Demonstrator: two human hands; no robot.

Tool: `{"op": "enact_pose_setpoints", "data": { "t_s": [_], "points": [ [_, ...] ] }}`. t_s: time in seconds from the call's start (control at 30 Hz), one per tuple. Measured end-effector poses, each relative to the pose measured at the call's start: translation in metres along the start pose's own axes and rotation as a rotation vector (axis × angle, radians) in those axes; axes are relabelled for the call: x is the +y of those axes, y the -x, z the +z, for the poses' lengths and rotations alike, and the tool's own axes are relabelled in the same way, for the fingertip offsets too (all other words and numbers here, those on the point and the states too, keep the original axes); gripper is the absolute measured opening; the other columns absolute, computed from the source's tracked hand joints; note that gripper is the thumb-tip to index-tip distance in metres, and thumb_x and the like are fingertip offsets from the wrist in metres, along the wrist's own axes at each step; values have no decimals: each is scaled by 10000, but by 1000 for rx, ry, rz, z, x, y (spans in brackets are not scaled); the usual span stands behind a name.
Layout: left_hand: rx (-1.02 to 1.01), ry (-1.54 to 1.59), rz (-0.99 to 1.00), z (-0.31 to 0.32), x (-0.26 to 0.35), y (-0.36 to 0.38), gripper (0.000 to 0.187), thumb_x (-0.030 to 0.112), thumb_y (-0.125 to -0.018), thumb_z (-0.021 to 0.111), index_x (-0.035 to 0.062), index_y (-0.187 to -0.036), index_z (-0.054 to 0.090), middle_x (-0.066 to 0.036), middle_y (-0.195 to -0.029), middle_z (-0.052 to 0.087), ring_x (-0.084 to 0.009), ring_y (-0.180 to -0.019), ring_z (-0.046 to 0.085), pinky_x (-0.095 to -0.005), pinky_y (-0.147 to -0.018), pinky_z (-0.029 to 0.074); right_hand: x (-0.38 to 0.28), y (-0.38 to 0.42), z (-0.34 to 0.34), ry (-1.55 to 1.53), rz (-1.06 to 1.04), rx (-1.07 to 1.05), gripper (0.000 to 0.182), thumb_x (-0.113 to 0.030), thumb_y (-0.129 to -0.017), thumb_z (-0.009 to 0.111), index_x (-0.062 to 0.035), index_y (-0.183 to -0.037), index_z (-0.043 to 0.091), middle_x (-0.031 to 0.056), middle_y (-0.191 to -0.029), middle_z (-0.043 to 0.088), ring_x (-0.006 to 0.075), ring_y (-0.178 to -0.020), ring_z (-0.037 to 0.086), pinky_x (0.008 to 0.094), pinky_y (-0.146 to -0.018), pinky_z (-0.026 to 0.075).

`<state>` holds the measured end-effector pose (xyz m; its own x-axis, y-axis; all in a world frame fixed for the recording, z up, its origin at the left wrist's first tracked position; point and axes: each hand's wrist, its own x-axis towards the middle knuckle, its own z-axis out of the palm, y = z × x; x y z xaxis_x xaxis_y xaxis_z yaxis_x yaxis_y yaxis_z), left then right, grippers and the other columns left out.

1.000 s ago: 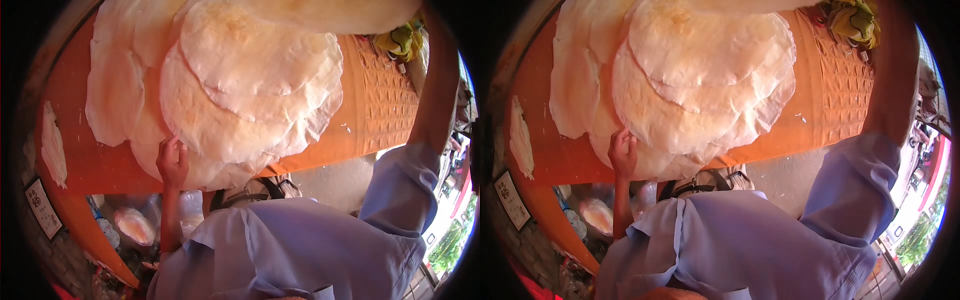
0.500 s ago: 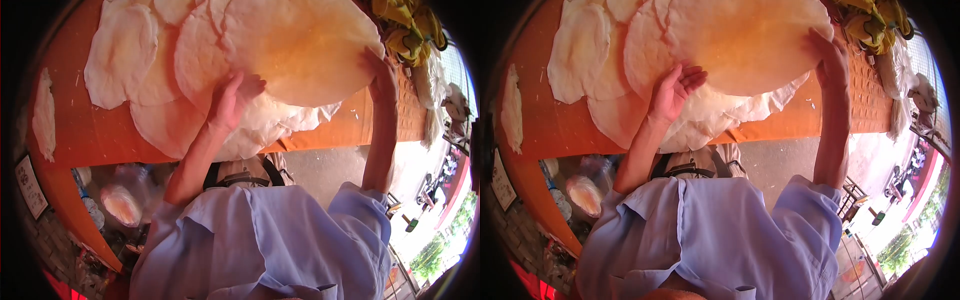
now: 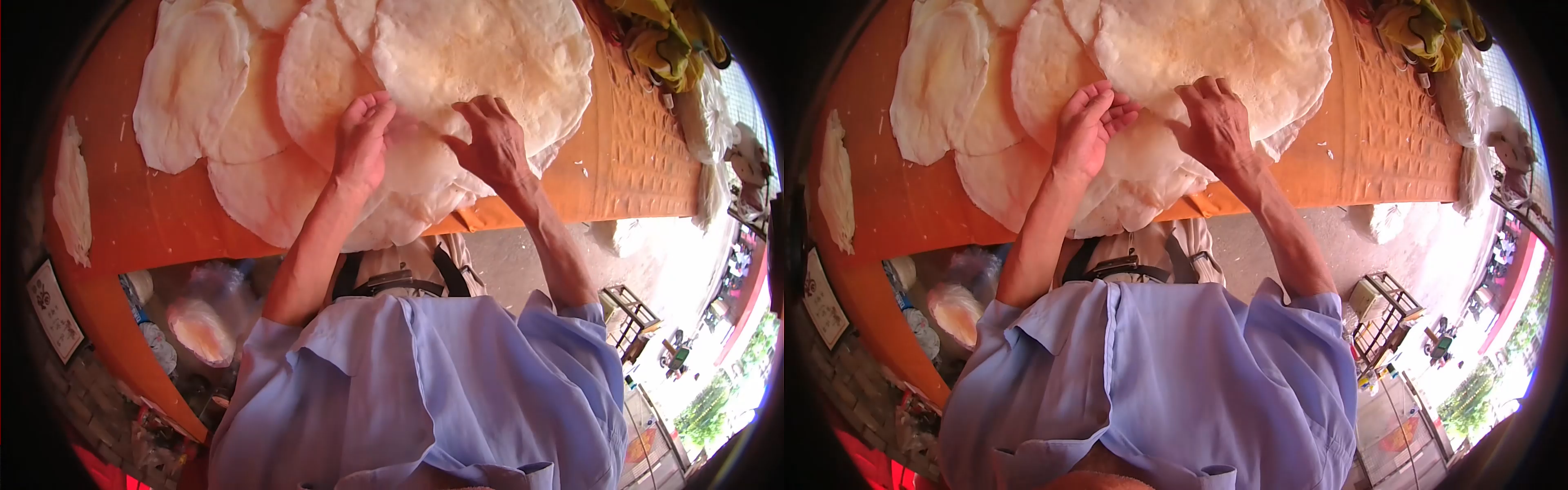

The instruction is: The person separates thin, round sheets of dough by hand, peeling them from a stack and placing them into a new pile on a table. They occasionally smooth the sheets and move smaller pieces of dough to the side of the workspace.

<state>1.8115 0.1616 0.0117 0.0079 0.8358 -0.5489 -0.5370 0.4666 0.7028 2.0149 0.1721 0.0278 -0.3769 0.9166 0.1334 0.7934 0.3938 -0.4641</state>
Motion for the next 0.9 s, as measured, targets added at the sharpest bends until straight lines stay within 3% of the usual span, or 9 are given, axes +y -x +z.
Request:
{"op": "enact_pose_setpoints", "data": {
  "t_s": [0.23,0.27,0.37,0.4,0.5,0.53,0.73,0.83,0.9],
  "points": [
    [-79,-162,162,0,-8,-15,141,102,-938,569,49,-1067,553,-45,-975,608,-186,-886,624,-338,-824,535,-17,-15,13,-74,-12,124,342,-217,-678,778,-56,-963,677,126,-868,630,324,-874,600,403,-727,503],
    [-85,-153,185,2,-9,-17,133,101,-937,572,50,-1059,561,-38,-977,610,-179,-888,622,-335,-828,534,-14,-17,16,-86,-16,107,258,-173,-705,747,-58,-931,696,133,-833,654,327,-815,624,395,-720,515],
    [-117,13,114,5,-10,-22,144,103,-934,584,47,-1066,570,-35,-961,618,-169,-892,616,-326,-829,531,-1,-15,18,-430,172,75,199,-130,-728,717,-62,-915,711,148,-820,676,289,-737,650,341,-692,522],
    [-130,53,83,7,-10,-22,154,110,-931,592,47,-1069,569,-35,-970,618,-168,-895,614,-325,-832,530,6,-13,21,-585,274,57,166,-97,-776,684,-21,-921,705,138,-811,698,190,-690,652,277,-654,511],
    [-158,96,16,18,-3,-18,191,130,-920,618,48,-1084,568,-39,-994,621,-164,-909,614,-321,-838,529,13,-20,7,-922,525,-55,164,-103,-817,679,21,-924,691,100,-816,699,102,-728,611,245,-646,490],
    [-156,59,10,21,-3,-18,205,136,-915,627,50,-1091,568,-42,-1000,623,-162,-917,616,-317,-837,530,9,-23,-4,-909,532,-77,166,-94,-839,659,49,-921,680,72,-811,689,82,-739,587,248,-649,488],
    [-265,-52,115,37,2,1,291,134,-879,643,-21,-1113,564,-75,-994,627,-151,-865,617,-309,-766,537,-13,-29,-15,-774,379,-44,160,-84,-843,648,44,-934,674,52,-797,673,93,-714,585,252,-647,487],
    [-207,-47,109,32,-5,-4,250,95,-868,622,-27,-1083,584,-73,-951,647,-151,-829,632,-302,-745,537,-15,-29,-13,-859,381,1,151,-80,-860,636,38,-951,662,47,-788,665,89,-686,581,242,-627,483],
    [-153,-2,87,24,-6,-5,222,67,-857,608,-26,-1058,598,-74,-929,661,-154,-807,645,-296,-744,539,-19,-33,-33,-1036,507,22,142,-85,-881,629,22,-972,652,51,-788,663,89,-668,589,234,-610,483]
  ]
}}
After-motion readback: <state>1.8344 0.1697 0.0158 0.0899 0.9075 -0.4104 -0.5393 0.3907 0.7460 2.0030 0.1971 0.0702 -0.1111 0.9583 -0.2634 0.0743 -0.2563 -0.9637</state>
